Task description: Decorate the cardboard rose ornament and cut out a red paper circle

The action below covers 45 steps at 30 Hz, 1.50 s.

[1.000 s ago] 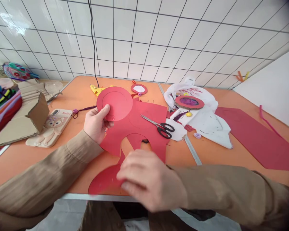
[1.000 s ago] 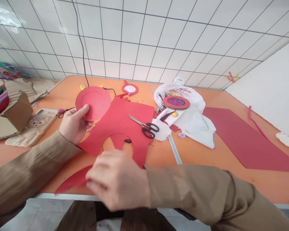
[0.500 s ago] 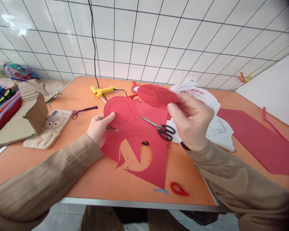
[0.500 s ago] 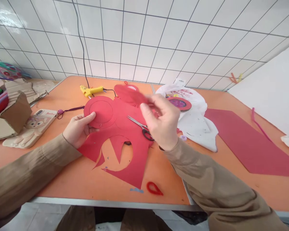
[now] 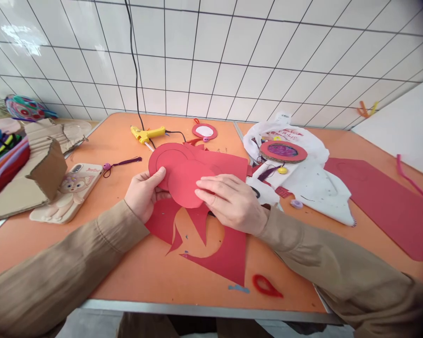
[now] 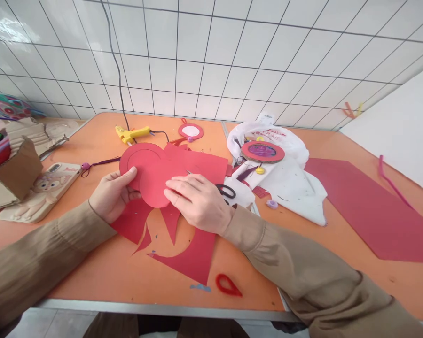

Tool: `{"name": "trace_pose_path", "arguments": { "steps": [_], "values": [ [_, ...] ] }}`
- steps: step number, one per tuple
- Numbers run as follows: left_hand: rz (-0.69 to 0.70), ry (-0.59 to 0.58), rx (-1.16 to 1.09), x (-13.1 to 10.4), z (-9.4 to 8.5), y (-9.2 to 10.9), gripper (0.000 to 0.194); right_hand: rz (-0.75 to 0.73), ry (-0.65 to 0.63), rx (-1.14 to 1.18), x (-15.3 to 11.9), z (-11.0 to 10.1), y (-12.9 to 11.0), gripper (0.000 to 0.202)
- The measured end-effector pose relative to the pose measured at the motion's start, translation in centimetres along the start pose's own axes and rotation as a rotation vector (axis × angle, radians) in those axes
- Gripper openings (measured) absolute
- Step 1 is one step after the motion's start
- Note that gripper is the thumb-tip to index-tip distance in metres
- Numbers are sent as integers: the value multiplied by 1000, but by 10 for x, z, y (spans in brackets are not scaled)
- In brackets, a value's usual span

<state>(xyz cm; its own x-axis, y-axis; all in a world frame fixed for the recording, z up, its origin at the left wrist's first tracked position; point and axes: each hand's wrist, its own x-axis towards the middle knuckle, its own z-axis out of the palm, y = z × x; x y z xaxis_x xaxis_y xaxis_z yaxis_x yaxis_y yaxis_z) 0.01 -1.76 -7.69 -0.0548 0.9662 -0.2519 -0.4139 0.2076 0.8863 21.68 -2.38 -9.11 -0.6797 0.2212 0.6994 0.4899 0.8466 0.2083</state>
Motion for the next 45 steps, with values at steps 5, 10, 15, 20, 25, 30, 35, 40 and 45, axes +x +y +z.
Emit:
{"name": "trace_pose_path", "arguments": {
  "steps": [5,10,15,20,25,30,35,40,45],
  "values": [
    [73,27,-19,1,-1,-4,32,-64,-34,-21,0,3,0,20],
    [198,134,-45,6,-2,-2,27,-43,-154,10,-3,8,0,23],
    [180,94,-93,3,-1,1,25,170,-262,300,-5,6,-2,32],
    [48,-45,-131,-11,7,-1,29,831,-172,760,9,-10,-6,27],
    [-62,-182,-94,-22,13,-8,34,1147,-116,1151,19,-17,-12,31],
    [-163,-325,32,-24,11,-12,28,1182,10,1083,20,-18,-13,28],
    [-213,-380,63,-23,7,-13,27,1167,10,1065,21,-20,-11,29],
    [-255,-424,55,-24,5,-13,26,1213,3,1121,20,-19,-11,28],
    [-263,-397,72,-25,6,-12,28,1224,-2,1133,19,-17,-11,27]
  ]
}}
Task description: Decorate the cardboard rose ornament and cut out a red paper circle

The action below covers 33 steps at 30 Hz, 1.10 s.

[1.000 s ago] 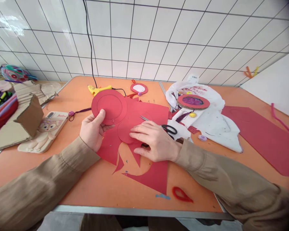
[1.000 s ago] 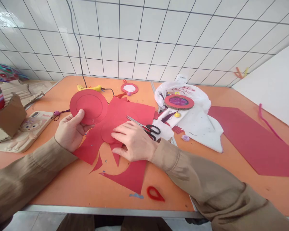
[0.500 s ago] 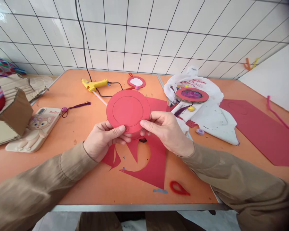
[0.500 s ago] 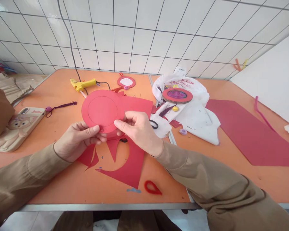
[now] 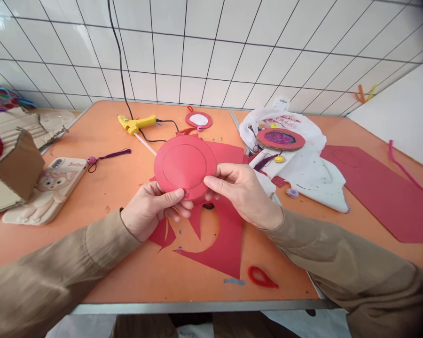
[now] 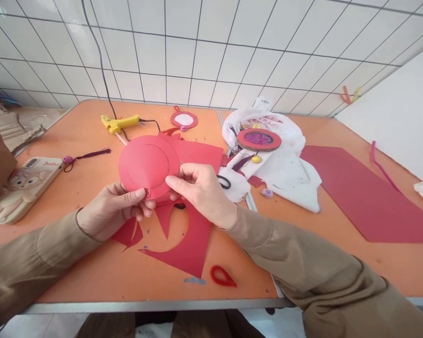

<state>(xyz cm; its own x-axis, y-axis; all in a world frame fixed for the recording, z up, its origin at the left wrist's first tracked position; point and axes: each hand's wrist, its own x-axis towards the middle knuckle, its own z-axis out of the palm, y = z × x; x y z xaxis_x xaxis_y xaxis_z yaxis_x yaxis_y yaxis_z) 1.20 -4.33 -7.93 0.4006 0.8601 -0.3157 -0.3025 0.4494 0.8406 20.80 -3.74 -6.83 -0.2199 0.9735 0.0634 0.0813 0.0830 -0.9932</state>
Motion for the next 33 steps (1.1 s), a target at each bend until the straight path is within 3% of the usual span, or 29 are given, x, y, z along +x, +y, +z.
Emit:
{"name": "trace_pose_path", "arguments": {
  "steps": [3,7,9,11,14,16,21,26,33],
  "values": [
    [18,56,6,1,0,1,31,19,-32,-12,0,1,2,26],
    [84,213,-3,2,-2,3,34,25,-87,-100,-2,4,4,24],
    [114,268,-10,3,-3,4,35,-89,-65,-242,-6,7,6,20],
    [116,285,2,4,-3,3,36,-307,-27,-390,-12,9,8,15],
    [103,241,41,4,-2,-2,35,-594,-6,-511,-18,12,12,4],
    [100,169,54,3,-1,-5,34,-656,-5,-545,-19,13,15,5],
    [115,42,54,1,3,-10,27,-631,55,-632,-15,12,19,5],
    [143,-11,76,-4,4,-16,18,-635,103,-692,-13,12,16,17],
    [208,-53,123,-7,4,-23,13,-599,114,-708,-14,11,14,14]
  ]
}}
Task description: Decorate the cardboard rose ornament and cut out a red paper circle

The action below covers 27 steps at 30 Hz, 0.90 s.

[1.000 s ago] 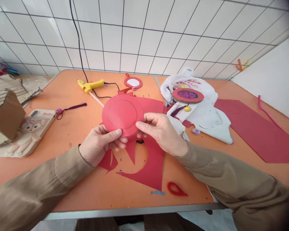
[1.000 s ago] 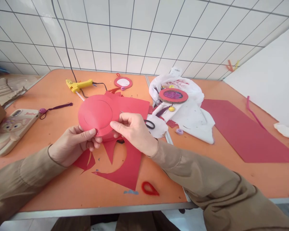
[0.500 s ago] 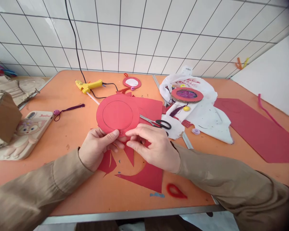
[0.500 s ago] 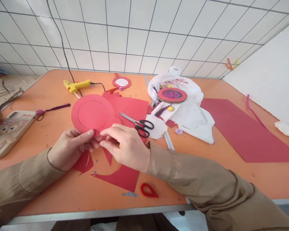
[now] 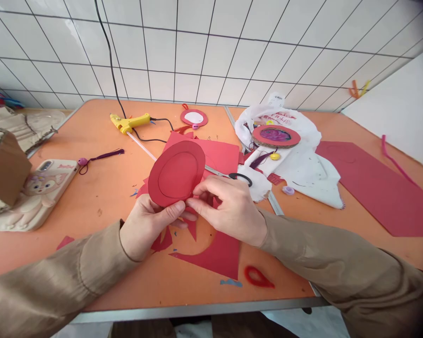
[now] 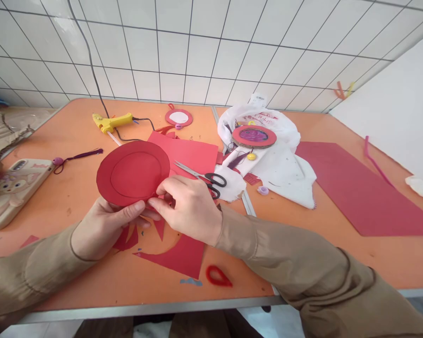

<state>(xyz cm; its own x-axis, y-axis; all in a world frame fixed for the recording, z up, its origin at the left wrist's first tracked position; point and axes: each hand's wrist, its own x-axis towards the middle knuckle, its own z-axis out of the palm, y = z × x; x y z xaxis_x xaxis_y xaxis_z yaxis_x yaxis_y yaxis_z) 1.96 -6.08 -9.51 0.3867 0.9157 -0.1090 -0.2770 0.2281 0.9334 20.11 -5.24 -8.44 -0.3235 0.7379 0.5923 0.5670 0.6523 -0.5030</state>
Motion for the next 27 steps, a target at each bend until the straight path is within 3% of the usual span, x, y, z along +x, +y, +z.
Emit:
{"name": "trace_pose_path", "arguments": {
  "steps": [12,23,27],
  "values": [
    [-116,40,-108,1,4,5,23,-70,-15,-19,-1,-2,-1,9],
    [-180,31,-195,2,5,8,25,-104,-52,-40,-2,-3,1,17],
    [-181,26,-213,3,5,9,24,-121,-24,-23,-2,-2,2,8]
  ]
}}
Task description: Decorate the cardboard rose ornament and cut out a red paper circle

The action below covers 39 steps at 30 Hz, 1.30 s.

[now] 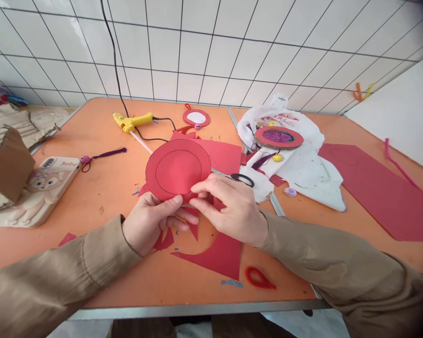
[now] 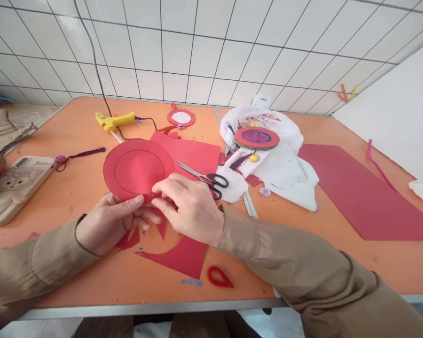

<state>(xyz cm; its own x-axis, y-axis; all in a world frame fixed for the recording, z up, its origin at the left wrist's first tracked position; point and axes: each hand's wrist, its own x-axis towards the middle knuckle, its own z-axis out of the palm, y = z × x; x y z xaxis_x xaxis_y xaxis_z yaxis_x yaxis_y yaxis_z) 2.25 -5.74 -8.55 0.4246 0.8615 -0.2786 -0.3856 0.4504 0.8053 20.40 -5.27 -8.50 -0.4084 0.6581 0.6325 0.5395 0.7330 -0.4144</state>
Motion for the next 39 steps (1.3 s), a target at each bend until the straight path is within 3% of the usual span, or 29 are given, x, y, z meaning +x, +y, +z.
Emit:
{"name": "trace_pose_path", "arguments": {
  "steps": [8,16,20,24,33,36,39],
  "values": [
    [-1,-11,27,0,0,0,22,-33,-26,16,0,1,0,16],
    [-13,-2,21,0,-1,2,21,389,223,519,9,-12,0,17],
    [-16,-5,20,0,-2,3,25,554,96,692,14,-14,4,16],
    [-10,-1,55,1,-3,1,25,681,-27,663,16,-13,-1,27],
    [38,82,157,0,-4,5,12,624,-32,637,14,-14,-8,23],
    [153,187,158,2,-7,19,7,544,72,568,17,-18,0,18],
    [273,288,115,5,-10,31,4,424,129,352,21,-19,15,12]
  ]
}}
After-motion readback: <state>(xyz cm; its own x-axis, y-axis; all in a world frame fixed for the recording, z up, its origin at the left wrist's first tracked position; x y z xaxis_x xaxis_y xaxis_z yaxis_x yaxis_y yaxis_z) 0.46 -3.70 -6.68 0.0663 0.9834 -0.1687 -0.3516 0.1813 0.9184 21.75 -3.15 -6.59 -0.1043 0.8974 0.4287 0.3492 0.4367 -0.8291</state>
